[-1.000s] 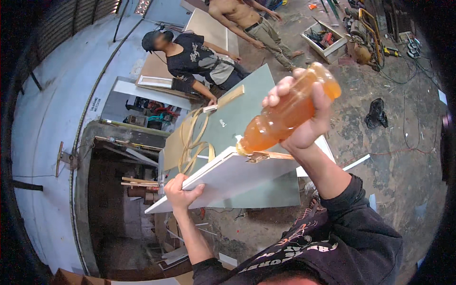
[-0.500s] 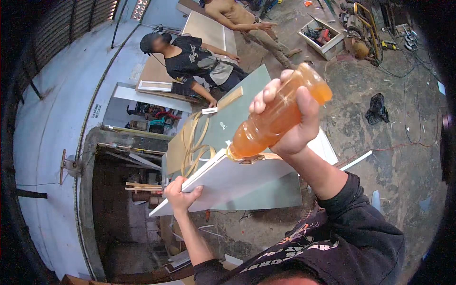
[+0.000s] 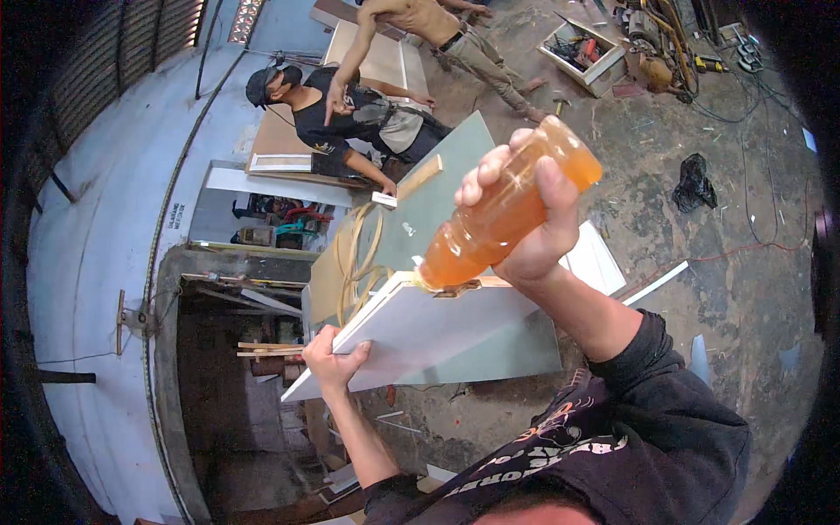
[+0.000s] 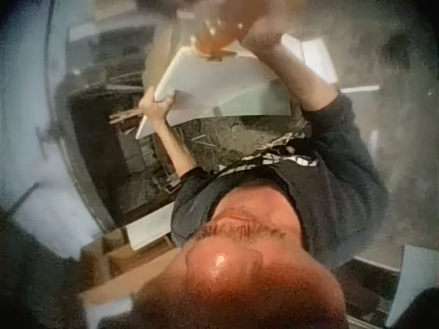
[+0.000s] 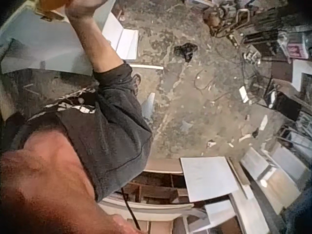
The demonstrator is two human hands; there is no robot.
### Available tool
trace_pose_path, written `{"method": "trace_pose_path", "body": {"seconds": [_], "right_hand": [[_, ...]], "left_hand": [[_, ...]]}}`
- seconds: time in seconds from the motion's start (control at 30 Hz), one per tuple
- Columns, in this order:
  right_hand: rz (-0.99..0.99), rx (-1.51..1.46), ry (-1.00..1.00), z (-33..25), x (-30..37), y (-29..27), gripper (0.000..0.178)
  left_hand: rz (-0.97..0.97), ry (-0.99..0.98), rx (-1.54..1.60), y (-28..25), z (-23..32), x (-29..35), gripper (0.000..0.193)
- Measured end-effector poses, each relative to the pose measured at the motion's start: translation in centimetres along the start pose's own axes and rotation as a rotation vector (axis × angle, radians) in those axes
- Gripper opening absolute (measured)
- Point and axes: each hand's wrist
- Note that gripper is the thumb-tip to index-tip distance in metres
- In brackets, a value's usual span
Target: The person applies adhesive from a bottle to the edge of a board, positions a strip of banding material, and uses a heat gun and a sanding block to secure and smooth it.
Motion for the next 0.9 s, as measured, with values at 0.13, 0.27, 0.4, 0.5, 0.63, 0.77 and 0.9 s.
{"method": "trace_pose_path", "body": {"seconds": [0.13, 0.27, 0.4, 0.5, 0.63, 0.77, 0.9], "right_hand": [[0.010, -0.025, -0.021, -0.6, 0.3, -1.4, 0.037], [0.005, -0.040, -0.032, -1.2, -0.2, -0.3, 0.037], [0.044, 0.028, -0.002, -0.5, 0.5, -0.8, 0.037], [0.128, 0.071, 0.005, -1.2, 0.0, -1.9, 0.037], [0.151, 0.007, 0.069, -1.2, -0.7, -0.6, 0.036], [0.079, 0.002, 0.055, -0.1, -0.7, -1.5, 0.037], [0.120, 0.015, 0.061, -0.7, -1.0, -1.1, 0.038]], "left_hand": [[0.021, -0.018, 0.015, 0.4, -0.2, 0.1, 0.054], [0.016, -0.033, 0.028, 0.3, 0.1, -0.3, 0.054], [0.014, 0.007, 0.007, 0.3, -0.2, 0.1, 0.057], [0.014, 0.014, 0.004, 0.1, -0.2, -0.1, 0.057], [0.006, 0.013, 0.022, 0.1, -0.2, 0.0, 0.051], [0.021, 0.013, 0.034, 0.1, 0.3, -0.4, 0.048], [0.015, 0.015, 0.034, -0.2, 0.1, 0.0, 0.046]]}}
Point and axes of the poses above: each hand's wrist, its own x-axis away from the middle knuckle, its own y-axis out of the palm, z = x × y, and after that the axes turned 10 degrees about y, right-handed
